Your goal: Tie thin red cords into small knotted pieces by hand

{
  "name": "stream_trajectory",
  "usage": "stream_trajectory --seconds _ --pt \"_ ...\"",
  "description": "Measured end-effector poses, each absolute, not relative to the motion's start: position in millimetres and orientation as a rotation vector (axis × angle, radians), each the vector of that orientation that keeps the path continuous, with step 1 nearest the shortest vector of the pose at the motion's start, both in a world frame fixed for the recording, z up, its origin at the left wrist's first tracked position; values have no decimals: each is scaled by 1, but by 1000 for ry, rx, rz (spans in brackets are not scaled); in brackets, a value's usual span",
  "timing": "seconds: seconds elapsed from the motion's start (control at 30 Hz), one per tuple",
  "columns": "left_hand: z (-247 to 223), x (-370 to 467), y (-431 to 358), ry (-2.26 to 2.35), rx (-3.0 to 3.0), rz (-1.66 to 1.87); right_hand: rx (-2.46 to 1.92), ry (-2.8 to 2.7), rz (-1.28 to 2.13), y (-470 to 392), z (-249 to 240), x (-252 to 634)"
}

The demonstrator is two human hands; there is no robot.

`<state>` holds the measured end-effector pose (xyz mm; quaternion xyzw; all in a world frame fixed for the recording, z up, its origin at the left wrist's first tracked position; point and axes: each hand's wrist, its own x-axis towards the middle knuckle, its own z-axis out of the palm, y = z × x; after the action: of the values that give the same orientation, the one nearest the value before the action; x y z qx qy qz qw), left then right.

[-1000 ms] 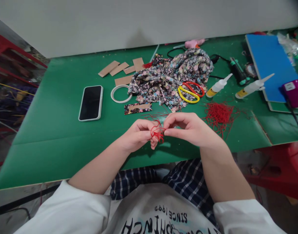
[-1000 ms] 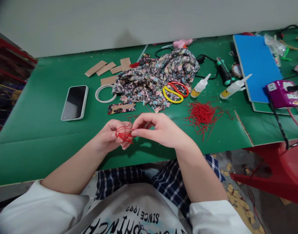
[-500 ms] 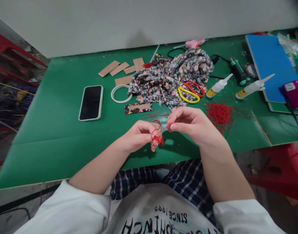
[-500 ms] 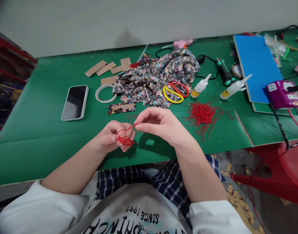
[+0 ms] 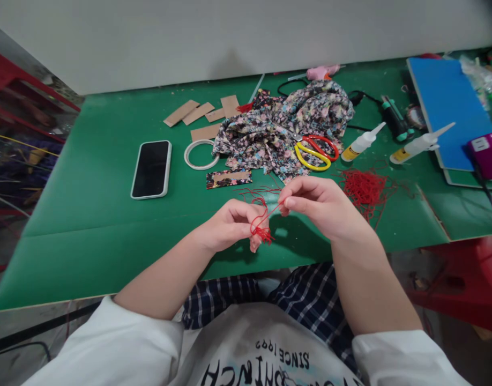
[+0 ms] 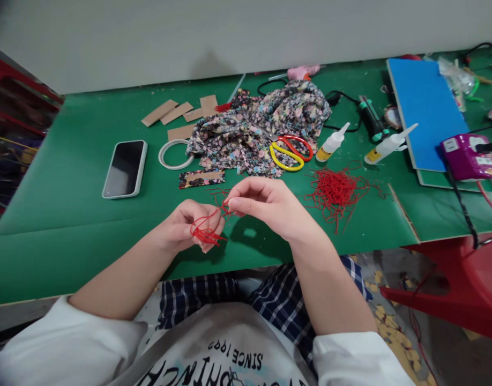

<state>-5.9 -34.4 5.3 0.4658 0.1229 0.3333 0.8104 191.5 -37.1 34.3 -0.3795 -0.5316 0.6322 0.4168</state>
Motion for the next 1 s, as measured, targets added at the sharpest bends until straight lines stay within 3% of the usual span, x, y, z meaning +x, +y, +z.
stream_trajectory --seconds 0.53,1.0 --pt "1 -9 -33 232 1129 653 -1103 -1637 1615 -42 44 190" --pt "12 -7 -32 427 1333 324 -1169 -1989 1580 -38 47 199"
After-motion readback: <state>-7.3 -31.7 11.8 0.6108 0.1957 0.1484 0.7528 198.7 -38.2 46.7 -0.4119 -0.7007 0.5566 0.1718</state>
